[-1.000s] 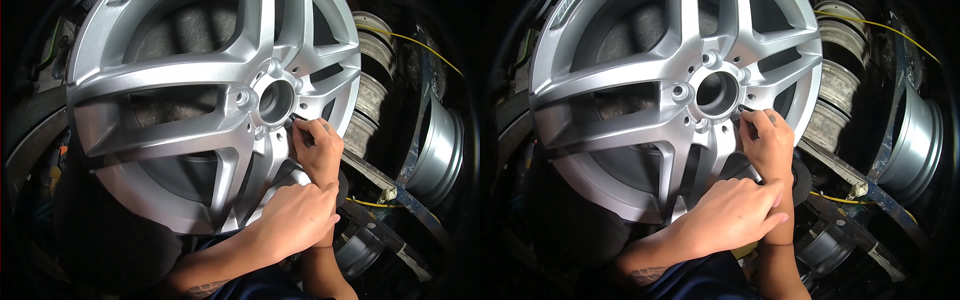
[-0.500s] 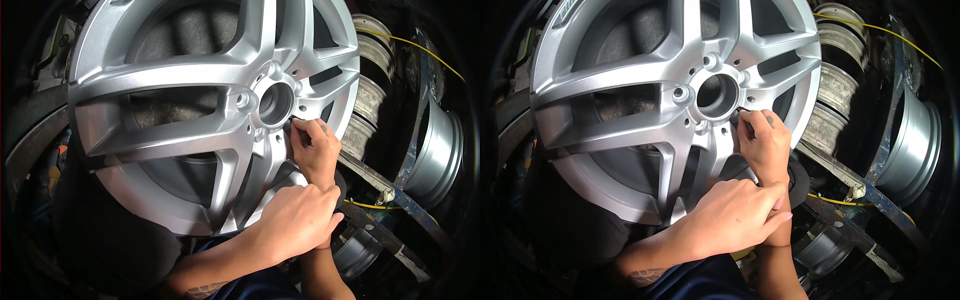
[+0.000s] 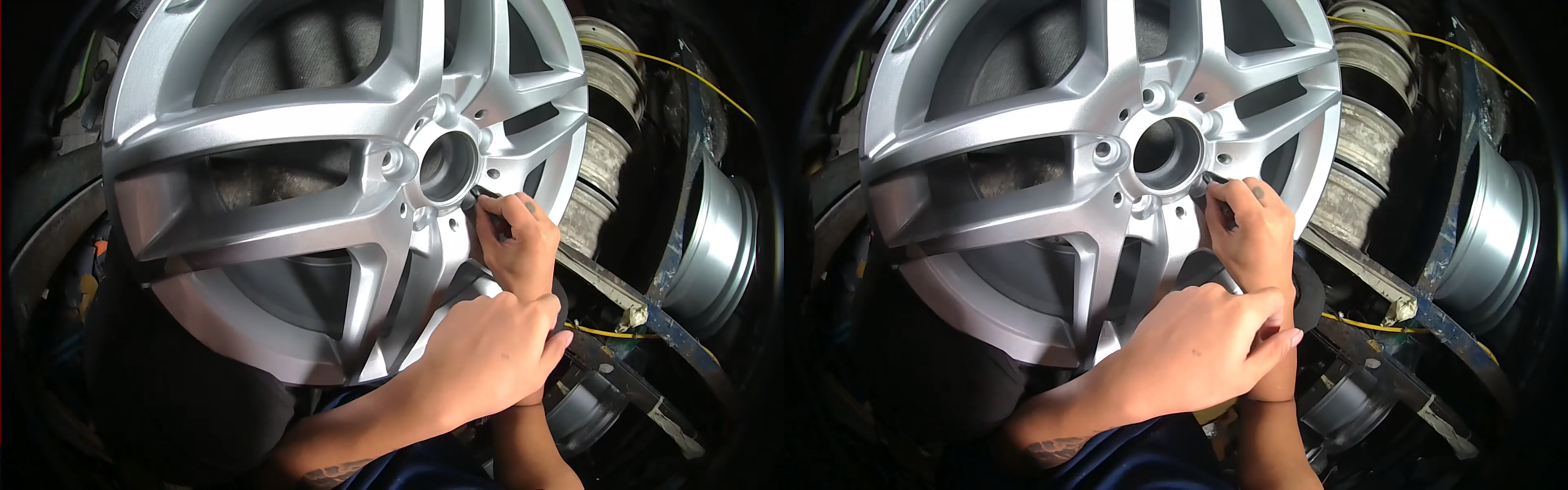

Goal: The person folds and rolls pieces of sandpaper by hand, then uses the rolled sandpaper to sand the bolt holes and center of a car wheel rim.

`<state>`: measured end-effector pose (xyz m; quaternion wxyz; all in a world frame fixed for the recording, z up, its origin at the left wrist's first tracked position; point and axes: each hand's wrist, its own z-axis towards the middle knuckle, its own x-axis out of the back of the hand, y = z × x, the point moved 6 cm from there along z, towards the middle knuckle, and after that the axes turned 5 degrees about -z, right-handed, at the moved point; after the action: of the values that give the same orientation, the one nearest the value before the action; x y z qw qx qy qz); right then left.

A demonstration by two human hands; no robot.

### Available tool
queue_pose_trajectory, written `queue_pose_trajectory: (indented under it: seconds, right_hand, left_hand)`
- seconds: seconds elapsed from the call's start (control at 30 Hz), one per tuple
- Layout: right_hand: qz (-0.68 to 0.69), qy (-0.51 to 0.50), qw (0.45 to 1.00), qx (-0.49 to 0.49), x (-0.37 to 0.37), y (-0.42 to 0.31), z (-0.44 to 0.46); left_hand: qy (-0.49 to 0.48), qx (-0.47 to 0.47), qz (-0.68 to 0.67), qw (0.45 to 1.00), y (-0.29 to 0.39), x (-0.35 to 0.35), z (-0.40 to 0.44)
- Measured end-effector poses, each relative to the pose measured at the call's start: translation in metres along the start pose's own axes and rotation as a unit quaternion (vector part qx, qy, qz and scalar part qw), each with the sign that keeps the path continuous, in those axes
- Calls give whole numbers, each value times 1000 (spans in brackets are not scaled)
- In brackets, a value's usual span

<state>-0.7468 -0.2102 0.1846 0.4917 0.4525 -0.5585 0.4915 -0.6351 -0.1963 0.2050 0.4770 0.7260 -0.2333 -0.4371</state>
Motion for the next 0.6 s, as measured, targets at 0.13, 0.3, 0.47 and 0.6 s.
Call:
queue_pose_trajectory:
  seconds: [0.13, 0.3, 0.47, 0.6]
  right_hand:
    - [-1, -7, 1000, 3, 0, 0, 1]
    - [1, -24, 1000, -2, -2, 3, -1]
    - [-20, -44, 999, -7, 0, 1, 1]
    - [-7, -18, 1000, 9, -3, 2, 1]
  left_hand:
    - [-6, 6, -5, 1000, 2, 2, 0]
    - [6, -2, -15, 1000, 2, 4, -2]
    - [-9, 5, -9, 1000, 2, 3, -1]
    - [-1, -3, -13, 1000, 2, 2, -1]
